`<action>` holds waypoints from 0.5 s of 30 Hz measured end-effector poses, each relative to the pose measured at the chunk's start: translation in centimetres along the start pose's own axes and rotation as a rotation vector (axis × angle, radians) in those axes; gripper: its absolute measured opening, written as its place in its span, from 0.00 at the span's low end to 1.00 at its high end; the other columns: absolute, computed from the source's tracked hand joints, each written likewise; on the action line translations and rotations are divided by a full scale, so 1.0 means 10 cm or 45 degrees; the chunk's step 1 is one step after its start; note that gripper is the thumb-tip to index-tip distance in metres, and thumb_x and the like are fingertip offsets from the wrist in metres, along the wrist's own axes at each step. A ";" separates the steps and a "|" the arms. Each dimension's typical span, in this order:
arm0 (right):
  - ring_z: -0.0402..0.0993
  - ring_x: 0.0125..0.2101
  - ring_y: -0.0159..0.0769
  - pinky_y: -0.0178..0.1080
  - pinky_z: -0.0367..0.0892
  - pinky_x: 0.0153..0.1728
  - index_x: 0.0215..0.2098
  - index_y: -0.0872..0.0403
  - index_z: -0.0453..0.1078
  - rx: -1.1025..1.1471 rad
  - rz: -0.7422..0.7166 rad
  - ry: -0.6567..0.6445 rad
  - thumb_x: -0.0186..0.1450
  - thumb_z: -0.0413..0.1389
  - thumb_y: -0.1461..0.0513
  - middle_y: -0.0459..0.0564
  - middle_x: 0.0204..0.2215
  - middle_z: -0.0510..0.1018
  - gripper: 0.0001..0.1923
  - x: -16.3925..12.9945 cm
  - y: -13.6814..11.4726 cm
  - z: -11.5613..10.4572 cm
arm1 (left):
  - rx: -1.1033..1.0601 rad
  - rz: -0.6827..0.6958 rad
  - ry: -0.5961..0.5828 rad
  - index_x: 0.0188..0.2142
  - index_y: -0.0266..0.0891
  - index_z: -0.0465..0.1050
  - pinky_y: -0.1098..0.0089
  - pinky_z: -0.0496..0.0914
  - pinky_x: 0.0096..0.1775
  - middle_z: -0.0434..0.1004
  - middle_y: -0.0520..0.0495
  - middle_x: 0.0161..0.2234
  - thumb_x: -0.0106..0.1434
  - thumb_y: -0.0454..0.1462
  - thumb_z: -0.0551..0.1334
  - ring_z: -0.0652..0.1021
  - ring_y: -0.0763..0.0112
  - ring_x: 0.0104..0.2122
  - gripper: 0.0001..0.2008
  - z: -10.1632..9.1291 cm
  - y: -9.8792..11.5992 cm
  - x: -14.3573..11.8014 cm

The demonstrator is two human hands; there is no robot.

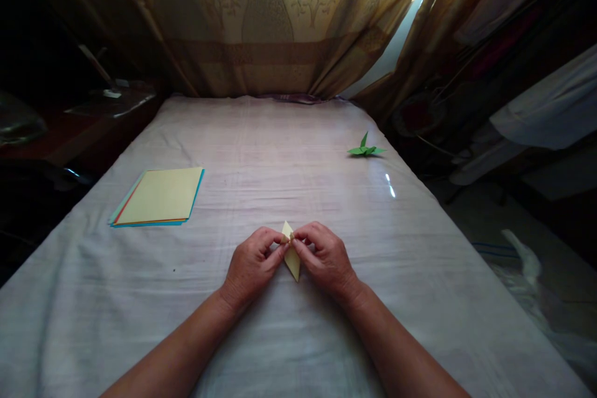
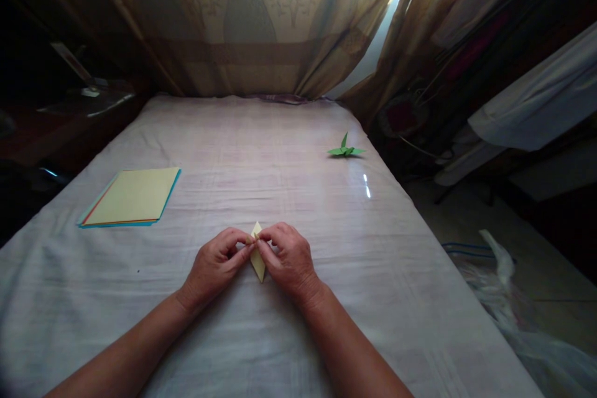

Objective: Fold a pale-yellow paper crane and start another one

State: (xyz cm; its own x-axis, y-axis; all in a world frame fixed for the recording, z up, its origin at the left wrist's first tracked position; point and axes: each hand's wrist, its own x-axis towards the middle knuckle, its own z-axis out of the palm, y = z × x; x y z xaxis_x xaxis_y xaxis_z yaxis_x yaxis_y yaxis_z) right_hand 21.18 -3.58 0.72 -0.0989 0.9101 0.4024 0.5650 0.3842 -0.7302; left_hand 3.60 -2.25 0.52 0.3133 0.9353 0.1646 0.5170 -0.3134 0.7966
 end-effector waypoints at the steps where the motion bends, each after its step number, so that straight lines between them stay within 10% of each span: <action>1: 0.73 0.31 0.33 0.34 0.66 0.33 0.32 0.51 0.73 0.014 0.007 0.006 0.64 0.54 0.63 0.47 0.28 0.76 0.06 0.00 0.00 0.00 | 0.004 0.002 -0.003 0.34 0.43 0.75 0.73 0.68 0.36 0.76 0.51 0.33 0.64 0.41 0.60 0.75 0.72 0.30 0.07 0.00 0.00 0.00; 15: 0.71 0.29 0.32 0.34 0.66 0.32 0.31 0.51 0.72 0.082 0.065 -0.004 0.65 0.53 0.63 0.47 0.28 0.76 0.06 -0.06 0.07 -0.05 | 0.040 -0.026 -0.038 0.33 0.42 0.75 0.73 0.68 0.35 0.75 0.51 0.32 0.65 0.40 0.59 0.74 0.73 0.28 0.08 -0.01 0.03 0.00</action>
State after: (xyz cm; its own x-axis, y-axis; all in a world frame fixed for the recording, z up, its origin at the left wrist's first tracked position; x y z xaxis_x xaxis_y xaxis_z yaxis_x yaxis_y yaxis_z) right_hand 22.09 -3.91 0.27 -0.0739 0.9293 0.3620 0.5156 0.3463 -0.7837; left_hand 3.65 -2.37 0.82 0.3259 0.9363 0.1308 0.5483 -0.2999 0.7806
